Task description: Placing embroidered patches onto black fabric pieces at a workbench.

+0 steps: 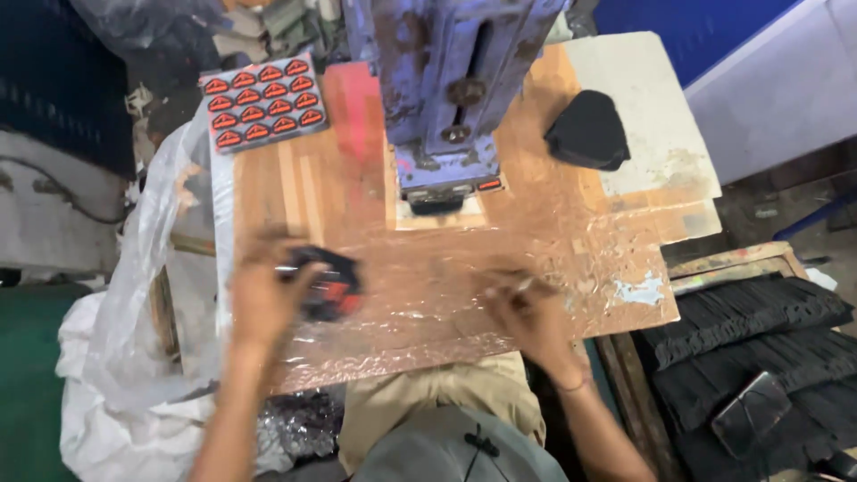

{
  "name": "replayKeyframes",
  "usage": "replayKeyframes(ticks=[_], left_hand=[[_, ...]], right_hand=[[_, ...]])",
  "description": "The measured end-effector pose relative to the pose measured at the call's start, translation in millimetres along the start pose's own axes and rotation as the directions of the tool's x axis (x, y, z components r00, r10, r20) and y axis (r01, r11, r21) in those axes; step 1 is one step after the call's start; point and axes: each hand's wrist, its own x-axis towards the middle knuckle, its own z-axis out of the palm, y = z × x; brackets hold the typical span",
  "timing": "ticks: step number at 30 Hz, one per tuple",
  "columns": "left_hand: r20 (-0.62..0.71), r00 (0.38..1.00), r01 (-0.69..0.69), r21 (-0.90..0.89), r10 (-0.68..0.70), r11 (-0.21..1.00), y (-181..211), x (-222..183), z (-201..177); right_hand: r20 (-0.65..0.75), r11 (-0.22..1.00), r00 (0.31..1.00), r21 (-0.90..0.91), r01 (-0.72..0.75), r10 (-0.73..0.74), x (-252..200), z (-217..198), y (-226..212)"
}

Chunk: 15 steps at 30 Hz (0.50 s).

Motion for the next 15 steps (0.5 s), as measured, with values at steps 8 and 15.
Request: replayKeyframes(ticks=[8, 15], left_hand=[[-0.262, 0.910, -0.336, -0.010, 0.322, 0.942, 50.2, -1.5, 48.9], [0.420, 0.886, 0.027, -0.467, 0.194, 0.884, 1.5, 19.6, 76.0]], right_hand=[[0.129, 0.778, 0.777, -0.053, 0.626, -0.616, 49.2, 78.3, -34.4], [0.312, 0.843, 0.807, -0.032, 0.537, -0.502, 63.3, 84.5, -26.2]])
